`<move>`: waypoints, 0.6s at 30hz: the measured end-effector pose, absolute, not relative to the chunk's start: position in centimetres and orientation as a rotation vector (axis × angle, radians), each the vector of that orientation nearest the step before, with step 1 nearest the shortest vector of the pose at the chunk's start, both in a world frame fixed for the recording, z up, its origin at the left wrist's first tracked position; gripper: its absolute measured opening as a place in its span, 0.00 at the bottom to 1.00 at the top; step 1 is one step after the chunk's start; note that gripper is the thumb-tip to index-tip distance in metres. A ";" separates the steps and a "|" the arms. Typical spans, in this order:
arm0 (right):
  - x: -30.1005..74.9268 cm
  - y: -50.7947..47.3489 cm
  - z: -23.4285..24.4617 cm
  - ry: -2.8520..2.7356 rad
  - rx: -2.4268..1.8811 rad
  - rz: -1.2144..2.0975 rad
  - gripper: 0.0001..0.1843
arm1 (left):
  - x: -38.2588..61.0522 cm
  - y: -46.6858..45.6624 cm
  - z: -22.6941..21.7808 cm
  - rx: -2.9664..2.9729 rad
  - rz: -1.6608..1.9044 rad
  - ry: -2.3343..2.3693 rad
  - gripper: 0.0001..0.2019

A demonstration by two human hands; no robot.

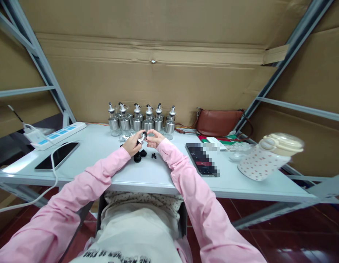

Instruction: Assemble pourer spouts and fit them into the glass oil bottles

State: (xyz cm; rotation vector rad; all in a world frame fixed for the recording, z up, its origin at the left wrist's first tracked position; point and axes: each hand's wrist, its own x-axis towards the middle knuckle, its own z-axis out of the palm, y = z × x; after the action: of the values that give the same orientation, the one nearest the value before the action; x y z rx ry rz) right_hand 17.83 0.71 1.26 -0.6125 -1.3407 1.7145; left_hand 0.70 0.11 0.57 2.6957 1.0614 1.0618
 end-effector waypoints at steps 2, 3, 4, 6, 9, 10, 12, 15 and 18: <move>17.9 0.6 1.3 -1.341 -0.606 1.724 0.21 | 0.7 0.1 0.5 2.691 1.068 1.059 0.28; 17.9 0.6 1.3 -1.342 -0.596 1.731 0.21 | 0.7 0.1 0.5 2.690 1.073 1.054 0.28; 17.9 0.6 1.3 -1.344 -0.582 1.743 0.20 | 0.6 0.2 0.5 2.688 1.078 1.047 0.28; 18.1 0.6 1.3 -1.352 -0.546 1.774 0.20 | 0.6 0.2 0.4 2.675 1.095 1.017 0.27; 18.3 0.7 1.2 -1.362 -0.493 1.837 0.18 | 0.6 0.2 0.3 2.641 1.139 0.960 0.26; 18.4 0.8 1.1 -1.361 -0.474 1.857 0.18 | 0.5 0.2 0.3 2.637 1.152 0.942 0.26; 18.5 0.9 1.0 -1.356 -0.437 1.884 0.18 | 0.5 0.1 0.3 2.641 1.167 0.915 0.25; 18.6 1.2 0.6 -1.347 -0.415 1.890 0.18 | 0.5 0.1 0.3 2.653 1.179 0.910 0.25; 18.6 1.3 0.3 -1.317 -0.464 1.888 0.17 | 0.6 0.2 0.2 2.655 1.193 0.938 0.26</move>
State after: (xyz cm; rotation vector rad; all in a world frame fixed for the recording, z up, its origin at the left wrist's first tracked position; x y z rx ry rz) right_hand 18.63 1.30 0.27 -0.4643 -1.3171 1.8876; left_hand 0.61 0.15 0.20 2.6551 0.9379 1.1931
